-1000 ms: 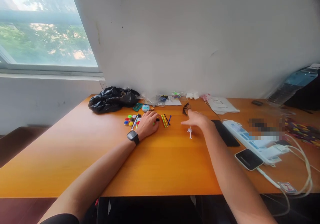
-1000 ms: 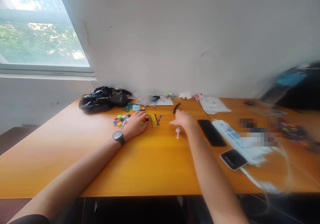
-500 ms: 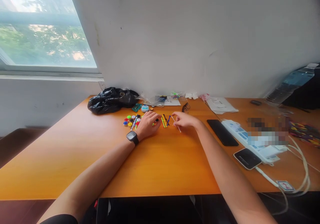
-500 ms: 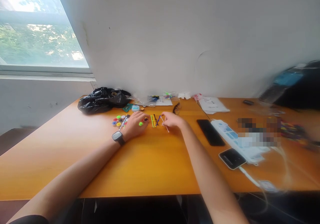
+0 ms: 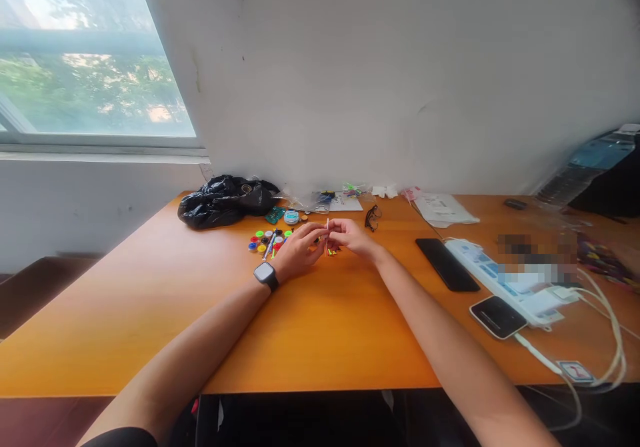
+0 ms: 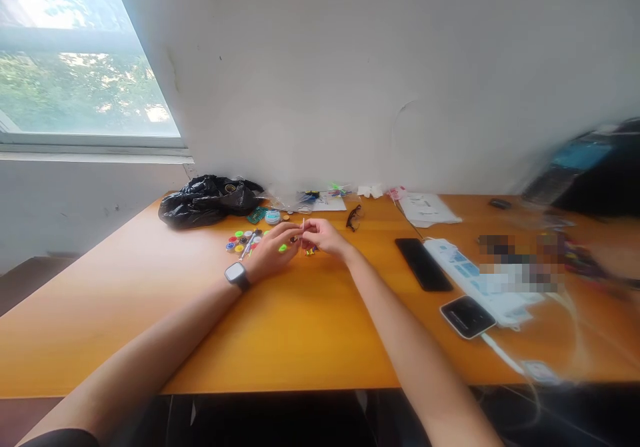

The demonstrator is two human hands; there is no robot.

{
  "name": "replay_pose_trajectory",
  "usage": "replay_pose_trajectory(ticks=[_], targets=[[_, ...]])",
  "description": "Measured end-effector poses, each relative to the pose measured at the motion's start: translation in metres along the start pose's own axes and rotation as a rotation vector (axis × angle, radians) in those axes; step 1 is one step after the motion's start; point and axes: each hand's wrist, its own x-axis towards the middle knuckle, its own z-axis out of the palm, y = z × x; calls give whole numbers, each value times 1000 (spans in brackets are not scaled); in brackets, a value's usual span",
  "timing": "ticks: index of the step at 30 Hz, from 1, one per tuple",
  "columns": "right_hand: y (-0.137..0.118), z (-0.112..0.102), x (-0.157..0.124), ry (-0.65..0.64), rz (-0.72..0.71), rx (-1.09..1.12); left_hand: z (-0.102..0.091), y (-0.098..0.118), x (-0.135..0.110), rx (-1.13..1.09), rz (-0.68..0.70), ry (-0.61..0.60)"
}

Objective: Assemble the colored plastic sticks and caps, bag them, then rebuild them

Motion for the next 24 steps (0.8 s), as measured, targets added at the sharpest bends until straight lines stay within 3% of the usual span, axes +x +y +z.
replay_pose_trajectory(ticks=[4, 9, 13, 16, 20, 24], targets=[[13, -2, 5, 14, -10, 26, 0, -1, -1, -23, -18, -11], [24, 10, 11, 136, -8, 28, 3, -1, -4, -39, -55, -60], [30, 13, 13, 116, -8, -1, 2, -2, -4, -41, -105, -85], [34, 5, 15, 154, 6, -131, -1, -2, -4, -31, -126, -135], [38, -4, 14, 341, -8, -503, -4, -3, -5, 75, -110, -248], [39, -2, 13, 315, 22, -639, -6, -4, -6, 212, -108, -279]])
